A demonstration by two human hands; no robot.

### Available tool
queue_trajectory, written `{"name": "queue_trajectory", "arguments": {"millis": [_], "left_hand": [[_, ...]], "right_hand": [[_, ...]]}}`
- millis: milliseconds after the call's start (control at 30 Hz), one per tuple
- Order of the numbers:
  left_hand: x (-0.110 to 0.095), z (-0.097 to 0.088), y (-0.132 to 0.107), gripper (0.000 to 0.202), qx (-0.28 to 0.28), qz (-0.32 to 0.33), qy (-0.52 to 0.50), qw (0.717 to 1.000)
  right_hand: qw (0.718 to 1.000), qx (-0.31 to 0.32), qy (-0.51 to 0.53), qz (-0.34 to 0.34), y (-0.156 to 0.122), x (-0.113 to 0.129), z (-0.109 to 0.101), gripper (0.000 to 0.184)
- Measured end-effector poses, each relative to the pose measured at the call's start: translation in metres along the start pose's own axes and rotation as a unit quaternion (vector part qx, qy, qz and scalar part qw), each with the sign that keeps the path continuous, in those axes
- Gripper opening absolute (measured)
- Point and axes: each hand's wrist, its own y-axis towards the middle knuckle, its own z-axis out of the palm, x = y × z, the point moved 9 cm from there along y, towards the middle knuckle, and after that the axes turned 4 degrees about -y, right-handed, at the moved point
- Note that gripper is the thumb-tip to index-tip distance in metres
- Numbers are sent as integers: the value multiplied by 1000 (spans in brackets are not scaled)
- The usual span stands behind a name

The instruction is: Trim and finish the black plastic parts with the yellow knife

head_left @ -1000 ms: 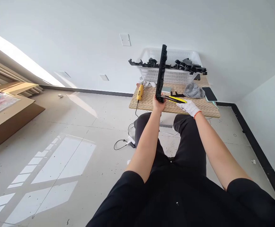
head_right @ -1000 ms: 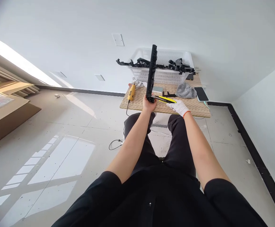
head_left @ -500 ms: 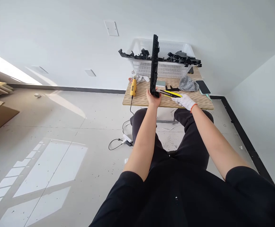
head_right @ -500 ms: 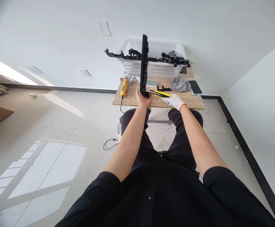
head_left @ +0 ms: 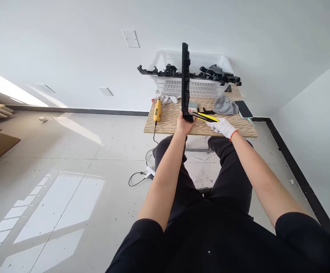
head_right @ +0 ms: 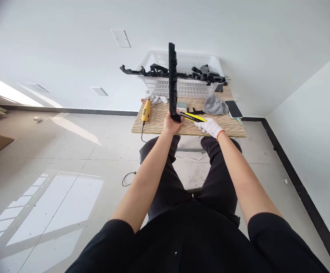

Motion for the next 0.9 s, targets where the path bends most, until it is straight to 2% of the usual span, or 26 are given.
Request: {"name": "queue_trajectory", "arguments": {"millis": [67,133,167,233,267,333,400,567,733,900], "left_hand": [[3,2,-4,34,11,-31,44,998],[6,4,-8,12,22,-50,99,994],[7,6,-10,10,32,-52,127,990],[8,15,-13,42,68,-51,195,977],[8,20,-13,52,89,-49,228,968],[6,30,-12,53,118,-44,284,951],[-1,34,-9,44,126,-38,328,935],[-18,23,-4,43,108,0,388,915],[-19,5,3,35,89,45,397,912],[-25,3,9,31,100,82,386,913]], "right_hand": [[1000,-13,8,3,1,-1,-6,24],[999,-32,10,10,3,-3,-12,27],[999,-41,6,13,4,-5,-14,28],[998,-56,-8,13,5,-4,-18,27],[998,-65,-15,6,5,-3,-20,26],[996,-82,-16,-16,3,2,-26,23],[996,-82,2,-34,-1,5,-31,27],[998,-10,45,-46,-5,-6,-37,37],[998,14,26,-54,-1,-19,-39,42],[997,41,-22,-57,8,-22,-32,37]]}}
